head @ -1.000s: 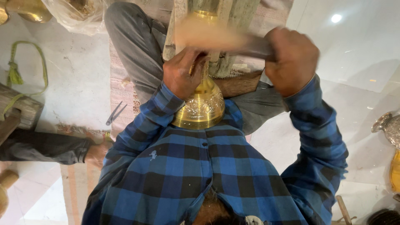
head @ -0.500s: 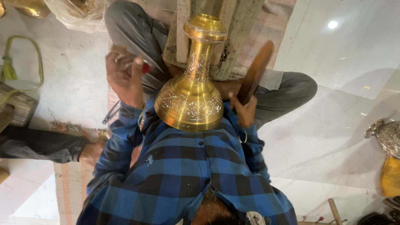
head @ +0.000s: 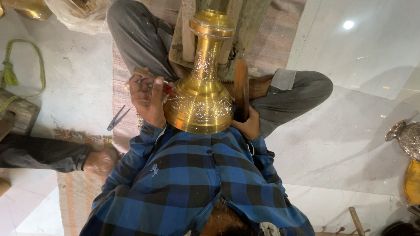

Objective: The person sits cross-legged on the floor holding a brass vase against a wooden support and engraves decorative patterns into it. They hold a chisel against the surface with one hand and strike it with a wooden mallet held in the other hand, repositioning the chisel repeatedly to work different areas of the engraved design.

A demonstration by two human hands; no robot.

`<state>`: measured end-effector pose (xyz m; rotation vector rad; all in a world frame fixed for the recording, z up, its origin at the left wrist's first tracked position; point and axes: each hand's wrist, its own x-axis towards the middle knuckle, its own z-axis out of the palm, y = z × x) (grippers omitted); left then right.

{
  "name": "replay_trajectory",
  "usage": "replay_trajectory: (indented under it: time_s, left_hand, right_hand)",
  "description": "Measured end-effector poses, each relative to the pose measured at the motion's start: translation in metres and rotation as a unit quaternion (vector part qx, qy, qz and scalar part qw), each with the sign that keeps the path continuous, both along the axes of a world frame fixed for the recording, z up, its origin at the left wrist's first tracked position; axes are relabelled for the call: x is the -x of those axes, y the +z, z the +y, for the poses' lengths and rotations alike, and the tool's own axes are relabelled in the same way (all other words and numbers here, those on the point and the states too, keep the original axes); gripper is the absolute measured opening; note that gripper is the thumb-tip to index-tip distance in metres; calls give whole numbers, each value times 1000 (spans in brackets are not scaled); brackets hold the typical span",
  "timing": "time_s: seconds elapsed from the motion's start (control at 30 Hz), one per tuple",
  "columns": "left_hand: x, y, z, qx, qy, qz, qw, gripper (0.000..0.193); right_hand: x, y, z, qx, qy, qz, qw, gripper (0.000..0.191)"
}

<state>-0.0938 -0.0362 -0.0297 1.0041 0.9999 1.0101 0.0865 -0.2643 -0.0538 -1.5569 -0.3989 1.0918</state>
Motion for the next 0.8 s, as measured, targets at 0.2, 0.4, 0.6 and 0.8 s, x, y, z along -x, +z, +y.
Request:
replay_trajectory:
  time_s: [0.2, 0.4, 0.6, 0.8]
  left_hand:
    - [-3, -1, 20, 30, -15, 42, 999, 40]
    - [-20, 1, 37, 44, -80, 9, 996, 38]
    - [-27, 9, 40, 35, -93, 28, 995, 40]
    - [-37, 4, 53, 26, -89, 49, 995, 43]
  right_hand:
    - [7, 16, -12, 3, -4, -69, 998, 55]
    - [14, 30, -13, 68, 28, -297, 952, 64]
    - [17, 44, -4, 2, 21, -346, 938, 64]
    - [20, 57, 5, -9, 64, -387, 920, 56]
